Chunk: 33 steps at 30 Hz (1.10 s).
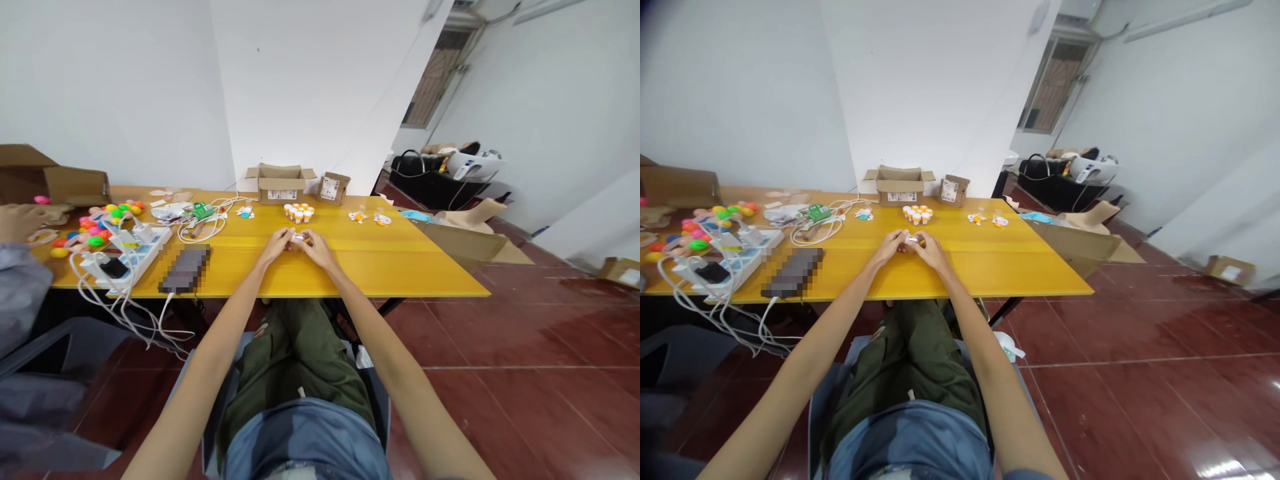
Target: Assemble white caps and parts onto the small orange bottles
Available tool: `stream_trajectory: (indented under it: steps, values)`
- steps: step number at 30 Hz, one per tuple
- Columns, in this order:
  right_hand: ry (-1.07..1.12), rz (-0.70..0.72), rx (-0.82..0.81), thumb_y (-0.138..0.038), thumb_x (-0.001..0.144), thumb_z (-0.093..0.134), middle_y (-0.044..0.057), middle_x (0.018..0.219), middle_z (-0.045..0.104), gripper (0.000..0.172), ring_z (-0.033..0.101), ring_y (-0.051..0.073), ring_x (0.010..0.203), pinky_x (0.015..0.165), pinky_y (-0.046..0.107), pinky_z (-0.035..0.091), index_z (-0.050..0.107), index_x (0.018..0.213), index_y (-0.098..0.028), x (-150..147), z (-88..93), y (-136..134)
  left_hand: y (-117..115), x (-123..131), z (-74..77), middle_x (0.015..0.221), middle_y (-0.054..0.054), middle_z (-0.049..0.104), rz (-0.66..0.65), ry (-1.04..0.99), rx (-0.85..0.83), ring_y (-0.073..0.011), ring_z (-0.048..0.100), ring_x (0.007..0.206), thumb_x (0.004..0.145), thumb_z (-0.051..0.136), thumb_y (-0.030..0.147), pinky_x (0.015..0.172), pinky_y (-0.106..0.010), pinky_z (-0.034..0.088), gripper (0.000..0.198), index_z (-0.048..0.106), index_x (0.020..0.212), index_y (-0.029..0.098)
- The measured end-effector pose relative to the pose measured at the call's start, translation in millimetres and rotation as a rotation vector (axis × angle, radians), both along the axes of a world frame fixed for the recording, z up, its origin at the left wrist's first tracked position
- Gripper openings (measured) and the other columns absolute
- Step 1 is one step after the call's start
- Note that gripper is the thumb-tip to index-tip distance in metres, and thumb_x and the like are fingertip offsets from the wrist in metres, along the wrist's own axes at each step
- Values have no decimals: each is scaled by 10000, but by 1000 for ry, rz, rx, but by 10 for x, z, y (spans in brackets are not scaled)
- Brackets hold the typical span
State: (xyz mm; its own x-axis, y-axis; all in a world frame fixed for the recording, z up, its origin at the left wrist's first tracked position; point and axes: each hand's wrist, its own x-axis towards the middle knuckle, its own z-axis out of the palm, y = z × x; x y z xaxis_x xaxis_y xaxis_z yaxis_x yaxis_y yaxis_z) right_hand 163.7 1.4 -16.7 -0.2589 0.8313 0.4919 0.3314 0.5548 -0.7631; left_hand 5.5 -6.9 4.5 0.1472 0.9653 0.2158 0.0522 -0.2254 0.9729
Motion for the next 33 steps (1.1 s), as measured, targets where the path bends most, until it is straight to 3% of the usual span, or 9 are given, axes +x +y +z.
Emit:
stream_trajectory:
  steps: [3, 9, 14, 22, 27, 33]
  values:
    - [-7, -35, 25, -468, 787, 655, 11, 932, 689, 280, 619, 171, 730, 679, 301, 505, 581, 936, -243, -6, -2, -1, -3, -5, -5, 546, 55, 538, -20, -7, 2, -86, 517, 486, 871, 650, 439, 543, -210, 454, 368, 518, 639, 187]
    - [-71, -36, 29, -459, 860, 555, 0, 814, 682, 224, 608, 167, 658, 678, 305, 500, 561, 816, -239, -15, 15, -24, 36, -24, -39, 540, 47, 545, -39, 3, 6, -108, 561, 532, 845, 671, 470, 547, -214, 455, 354, 554, 669, 186]
    - [-71, -107, 56, -453, 832, 604, 15, 962, 700, 236, 618, 173, 694, 691, 312, 510, 582, 952, -251, -29, 1, -31, 56, -30, -65, 541, 49, 544, -47, -11, 20, -108, 560, 531, 839, 673, 474, 540, -215, 447, 352, 555, 669, 188]
    - [-140, -123, 57, -432, 867, 555, 13, 833, 699, 183, 632, 199, 716, 701, 322, 487, 562, 831, -252, -30, 45, -63, 123, -63, -150, 563, 41, 567, -24, -2, 23, -114, 582, 559, 821, 690, 491, 541, -216, 448, 352, 571, 688, 188]
    - [-149, -123, 48, -414, 832, 601, 6, 883, 703, 188, 635, 195, 731, 706, 317, 485, 574, 921, -251, -37, 39, -69, 94, -53, -106, 539, 43, 559, -50, 7, 3, -120, 583, 556, 823, 683, 491, 544, -220, 448, 349, 570, 685, 191]
    - [-149, -129, 38, -429, 849, 582, 9, 834, 702, 176, 629, 202, 738, 709, 319, 476, 573, 827, -254, -24, 29, -60, 33, -40, -42, 528, 46, 553, -46, 8, 3, -120, 580, 555, 827, 678, 477, 565, -224, 463, 340, 571, 675, 193]
